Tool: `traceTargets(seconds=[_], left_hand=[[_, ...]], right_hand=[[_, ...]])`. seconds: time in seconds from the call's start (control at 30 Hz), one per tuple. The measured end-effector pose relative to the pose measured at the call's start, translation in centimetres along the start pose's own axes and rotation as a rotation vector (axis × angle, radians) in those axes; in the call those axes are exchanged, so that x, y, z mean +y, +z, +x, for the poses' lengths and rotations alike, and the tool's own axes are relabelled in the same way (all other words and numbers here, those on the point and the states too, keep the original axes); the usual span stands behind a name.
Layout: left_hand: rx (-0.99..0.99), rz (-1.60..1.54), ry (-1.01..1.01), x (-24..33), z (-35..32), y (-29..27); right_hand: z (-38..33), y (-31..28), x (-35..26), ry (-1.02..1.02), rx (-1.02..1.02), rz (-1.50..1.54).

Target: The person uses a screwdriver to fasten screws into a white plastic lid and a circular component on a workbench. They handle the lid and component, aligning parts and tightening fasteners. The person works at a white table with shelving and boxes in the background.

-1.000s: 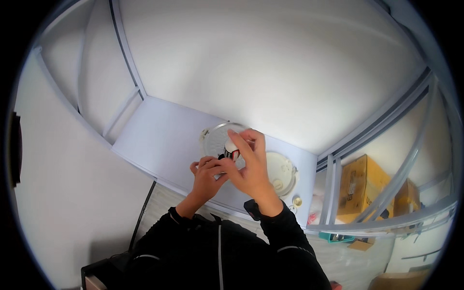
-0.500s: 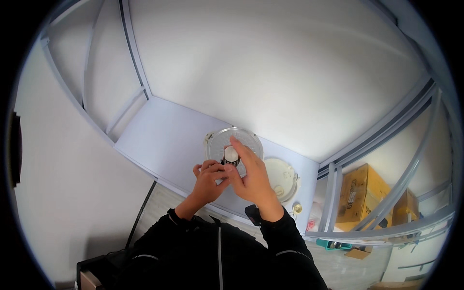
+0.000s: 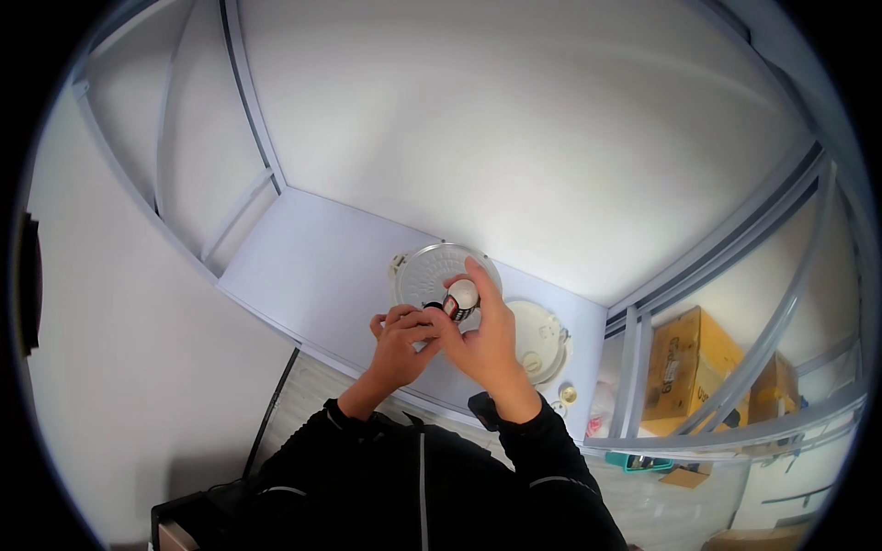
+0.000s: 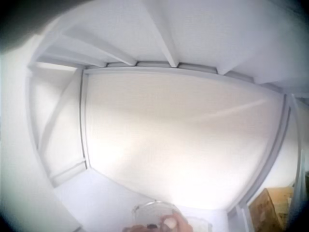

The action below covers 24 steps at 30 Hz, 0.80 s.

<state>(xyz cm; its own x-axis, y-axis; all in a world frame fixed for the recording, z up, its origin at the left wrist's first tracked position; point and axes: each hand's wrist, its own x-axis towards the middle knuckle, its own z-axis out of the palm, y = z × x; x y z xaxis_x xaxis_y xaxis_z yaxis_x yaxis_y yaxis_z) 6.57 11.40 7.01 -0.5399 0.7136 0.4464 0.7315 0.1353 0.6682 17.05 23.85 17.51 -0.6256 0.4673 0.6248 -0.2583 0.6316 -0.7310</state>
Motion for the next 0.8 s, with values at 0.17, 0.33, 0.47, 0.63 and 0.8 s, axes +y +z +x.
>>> traceTargets(seconds=[0.17, 0.33, 0.47, 0.63, 0.8], left_hand=[[0.005, 0.033, 0.011, 0.1, 0.2, -0.1], [0.032, -0.046, -0.036, 1.6, 1.0, -1.1], [0.209, 0.069, -0.052, 0.6, 3.1, -1.2], [0.211, 0.327, -0.062, -1.0, 4.5, -2.1], [0.149, 0.346, -0.084, -1.6, 5.4, -2.4]], right_hand=[[0.4, -0.9, 0.1, -0.231, 0.056, -0.255], [-0.2, -1.5, 1.2, -0.334, 0.342, -0.086], [-0.5, -2.6, 0.5, -0.342, 0.374, -0.135], [-0.8, -3.3, -0.1, -0.39, 0.435, -0.19], [-1.4, -3.7, -0.3, -0.354, 0.487, -0.182]])
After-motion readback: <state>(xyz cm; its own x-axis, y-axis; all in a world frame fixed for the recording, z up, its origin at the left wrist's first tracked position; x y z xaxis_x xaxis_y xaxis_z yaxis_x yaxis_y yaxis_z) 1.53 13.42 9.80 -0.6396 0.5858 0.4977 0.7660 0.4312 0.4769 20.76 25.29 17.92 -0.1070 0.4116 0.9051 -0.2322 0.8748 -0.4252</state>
